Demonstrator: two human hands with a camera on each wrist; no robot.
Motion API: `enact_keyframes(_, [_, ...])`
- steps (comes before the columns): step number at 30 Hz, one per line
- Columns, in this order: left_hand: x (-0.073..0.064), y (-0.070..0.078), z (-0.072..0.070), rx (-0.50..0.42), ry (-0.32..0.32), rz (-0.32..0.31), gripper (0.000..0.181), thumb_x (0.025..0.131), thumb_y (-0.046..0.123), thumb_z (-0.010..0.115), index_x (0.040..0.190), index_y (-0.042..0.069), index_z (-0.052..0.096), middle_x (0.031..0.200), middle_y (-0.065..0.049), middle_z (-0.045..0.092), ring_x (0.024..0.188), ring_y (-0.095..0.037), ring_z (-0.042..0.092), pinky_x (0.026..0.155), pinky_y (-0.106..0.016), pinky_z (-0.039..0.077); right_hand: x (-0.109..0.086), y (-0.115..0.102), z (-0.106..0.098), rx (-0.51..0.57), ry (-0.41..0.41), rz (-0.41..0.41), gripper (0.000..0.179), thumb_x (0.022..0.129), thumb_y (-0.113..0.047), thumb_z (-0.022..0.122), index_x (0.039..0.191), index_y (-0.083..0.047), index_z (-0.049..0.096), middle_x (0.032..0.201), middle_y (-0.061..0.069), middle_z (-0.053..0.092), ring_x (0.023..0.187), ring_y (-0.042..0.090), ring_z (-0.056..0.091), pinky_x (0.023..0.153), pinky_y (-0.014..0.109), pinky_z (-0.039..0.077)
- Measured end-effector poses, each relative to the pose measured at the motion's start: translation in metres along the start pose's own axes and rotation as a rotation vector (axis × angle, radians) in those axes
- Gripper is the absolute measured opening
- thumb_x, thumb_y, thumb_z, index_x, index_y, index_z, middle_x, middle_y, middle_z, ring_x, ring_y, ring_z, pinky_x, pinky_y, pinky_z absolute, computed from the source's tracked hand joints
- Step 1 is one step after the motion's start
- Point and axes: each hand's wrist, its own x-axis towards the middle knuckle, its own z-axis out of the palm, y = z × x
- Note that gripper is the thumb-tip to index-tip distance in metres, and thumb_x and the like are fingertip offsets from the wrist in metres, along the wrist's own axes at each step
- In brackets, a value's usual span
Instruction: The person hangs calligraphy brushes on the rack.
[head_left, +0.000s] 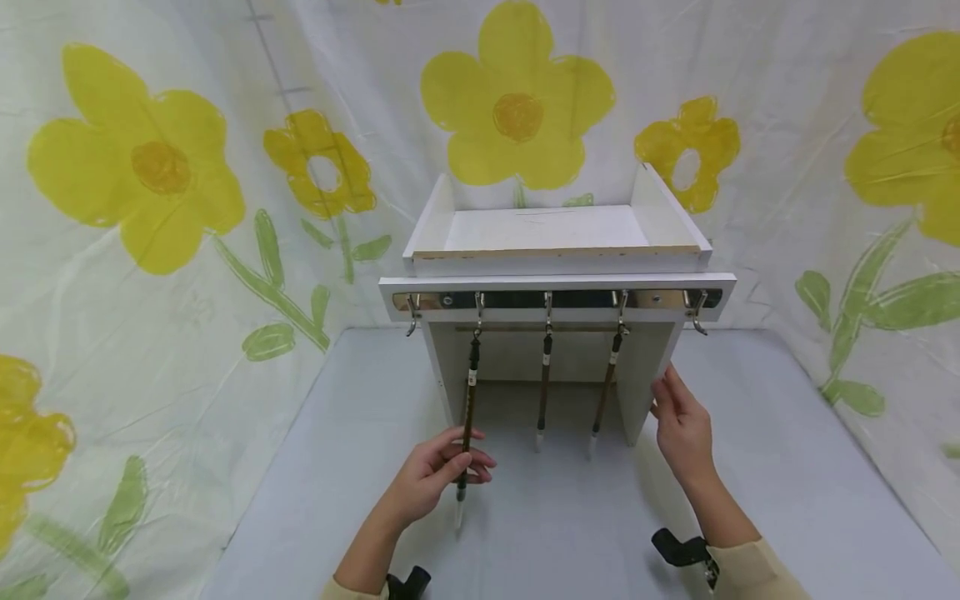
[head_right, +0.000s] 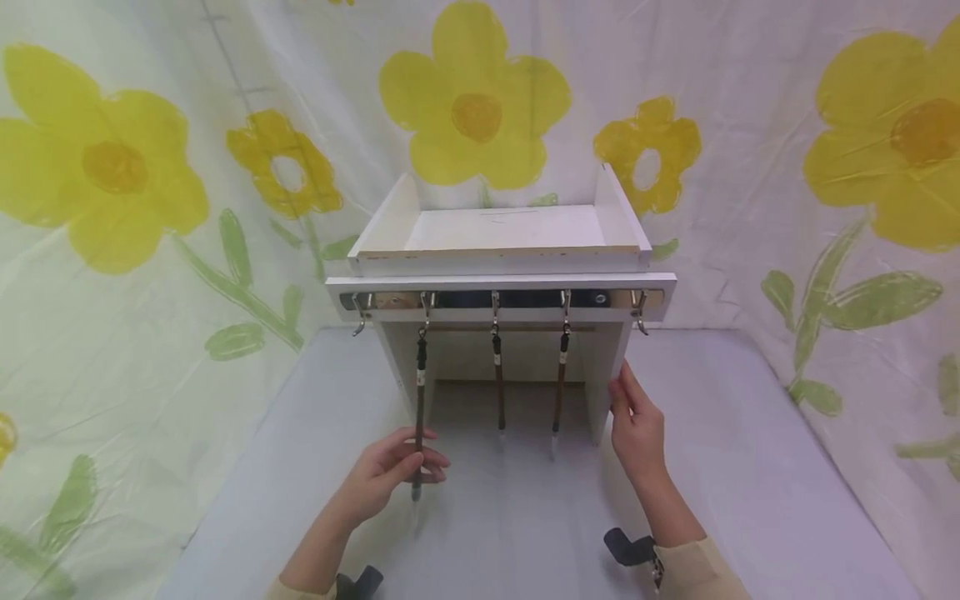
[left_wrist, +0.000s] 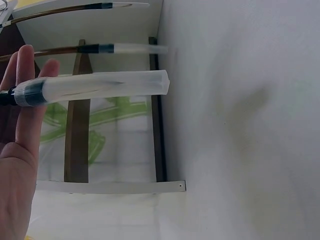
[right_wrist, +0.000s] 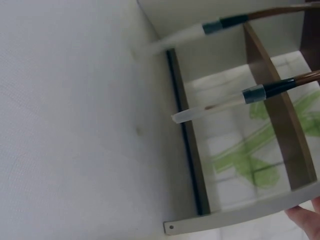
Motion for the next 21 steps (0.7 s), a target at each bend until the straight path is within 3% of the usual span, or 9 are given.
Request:
enact_keyframes(6, [0.003, -0.004, -0.001, 0.003, 0.004, -0.014, 0.031, 0.107, 0.001, 0.043, 0.137, -0.004, 0.049, 0.114, -0.035, 0.067, 0.098, -0.044, 0.07, 0.088, -0.048, 0.061, 0.0, 0.0, 0.0, -0.013, -0.006, -0.003, 0.048, 0.109, -0.021, 0.046, 0.156, -0.029, 0.038, 0.157, 0.003, 0.045, 0.122, -0.012, 0.049, 0.083, 0.006, 0.05])
enact_keyframes(11, [0.007, -0.012, -0.002, 0.025, 0.022, -0.021, 0.03, 0.107, 0.002, 0.044, 0.136, -0.003, 0.05, 0.115, -0.034, 0.067, 0.104, -0.04, 0.07, 0.09, -0.047, 0.06, 0.0, -0.001, 0.0, -0.011, -0.001, 0.001, 0.048, 0.109, -0.021, 0.047, 0.155, -0.028, 0.039, 0.157, 0.003, 0.045, 0.122, -0.011, 0.05, 0.086, 0.015, 0.053])
enact_keyframes(15, [0.014, -0.02, -0.003, 0.077, 0.055, -0.022, 0.029, 0.107, 0.004, 0.046, 0.135, 0.0, 0.053, 0.117, -0.029, 0.068, 0.11, -0.033, 0.07, 0.095, -0.044, 0.058, 0.0, 0.0, 0.0, -0.022, 0.003, 0.009, 0.048, 0.109, -0.022, 0.047, 0.155, -0.029, 0.039, 0.156, 0.002, 0.045, 0.122, -0.008, 0.05, 0.087, 0.023, 0.055])
enact_keyframes(21, [0.024, -0.029, -0.002, 0.165, 0.085, -0.013, 0.027, 0.106, 0.006, 0.049, 0.133, 0.006, 0.057, 0.117, -0.021, 0.071, 0.112, -0.034, 0.068, 0.098, -0.037, 0.058, 0.001, -0.001, -0.001, -0.014, 0.003, 0.019, 0.048, 0.109, -0.021, 0.046, 0.155, -0.029, 0.039, 0.157, 0.002, 0.045, 0.121, -0.011, 0.05, 0.087, 0.022, 0.054])
